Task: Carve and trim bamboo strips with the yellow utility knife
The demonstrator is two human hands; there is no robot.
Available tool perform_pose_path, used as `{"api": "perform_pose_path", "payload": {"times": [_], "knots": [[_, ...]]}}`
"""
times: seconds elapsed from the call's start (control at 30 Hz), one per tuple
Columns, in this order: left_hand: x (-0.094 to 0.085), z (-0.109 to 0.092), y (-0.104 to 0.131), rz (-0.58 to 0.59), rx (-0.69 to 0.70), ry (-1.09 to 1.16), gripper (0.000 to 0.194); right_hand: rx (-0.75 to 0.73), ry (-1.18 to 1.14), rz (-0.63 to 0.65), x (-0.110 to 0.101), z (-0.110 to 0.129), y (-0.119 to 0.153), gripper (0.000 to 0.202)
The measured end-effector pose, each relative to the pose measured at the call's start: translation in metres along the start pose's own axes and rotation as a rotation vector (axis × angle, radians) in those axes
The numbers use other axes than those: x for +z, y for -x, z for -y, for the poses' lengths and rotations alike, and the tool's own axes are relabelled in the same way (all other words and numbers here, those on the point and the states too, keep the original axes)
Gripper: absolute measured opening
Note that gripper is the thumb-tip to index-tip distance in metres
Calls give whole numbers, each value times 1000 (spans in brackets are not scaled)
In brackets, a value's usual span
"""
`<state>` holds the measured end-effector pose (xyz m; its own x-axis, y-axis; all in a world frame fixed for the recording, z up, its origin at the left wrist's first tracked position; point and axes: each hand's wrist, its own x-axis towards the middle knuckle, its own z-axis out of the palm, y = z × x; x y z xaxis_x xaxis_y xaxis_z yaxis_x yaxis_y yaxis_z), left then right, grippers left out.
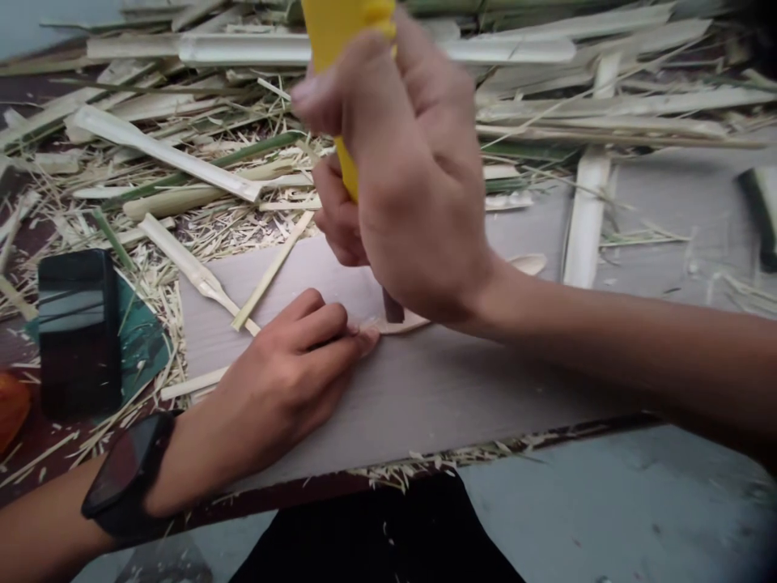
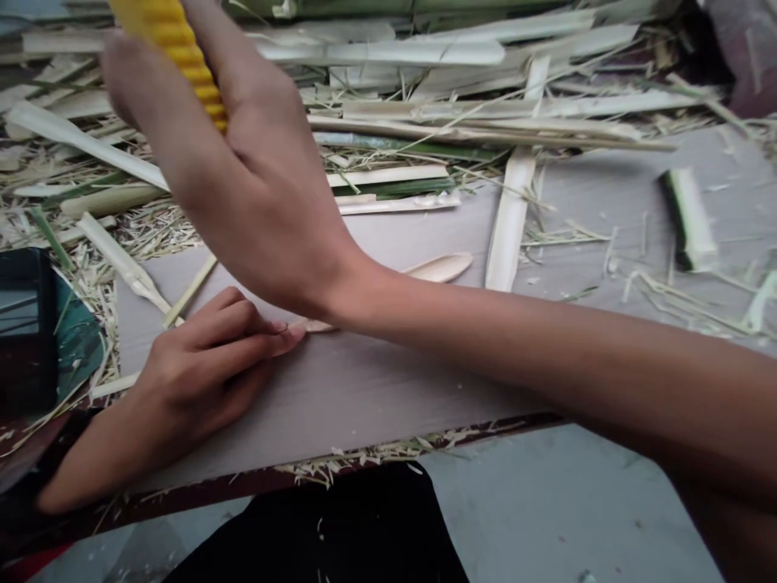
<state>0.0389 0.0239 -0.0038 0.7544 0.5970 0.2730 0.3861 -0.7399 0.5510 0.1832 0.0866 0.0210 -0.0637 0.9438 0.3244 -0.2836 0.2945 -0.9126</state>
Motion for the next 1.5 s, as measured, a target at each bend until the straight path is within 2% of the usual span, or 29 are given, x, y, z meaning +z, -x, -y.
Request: {"api": "perform_pose_path", "payload": {"times": [0.1, 0.23, 0.5, 0.67, 0.9, 1.2, 1.3, 1.5], "knots": [[1, 1, 1, -12, 17, -1, 14, 49, -56, -27, 1, -3, 4, 18], [1, 2, 3, -5, 18, 4, 15, 95, -17, -29, 3, -10, 8, 17], [-1, 1, 2, 4, 10, -16, 16, -27, 4, 7, 2, -8, 8, 18], [0, 2, 2, -11, 5, -9, 13, -127, -50, -55, 2, 1, 8, 12], [1, 2, 1, -14, 18, -12, 13, 78, 45, 2, -3, -1, 11, 17], [-1, 2, 2, -7, 2, 23, 14, 90, 130, -38, -2, -7, 12, 16], [-1, 2, 1, -4, 2, 18, 14, 87, 120, -16, -1, -8, 11, 14], [-2, 2, 2, 22, -14, 30, 17, 66, 90, -68, 1, -15, 6, 17]]}}
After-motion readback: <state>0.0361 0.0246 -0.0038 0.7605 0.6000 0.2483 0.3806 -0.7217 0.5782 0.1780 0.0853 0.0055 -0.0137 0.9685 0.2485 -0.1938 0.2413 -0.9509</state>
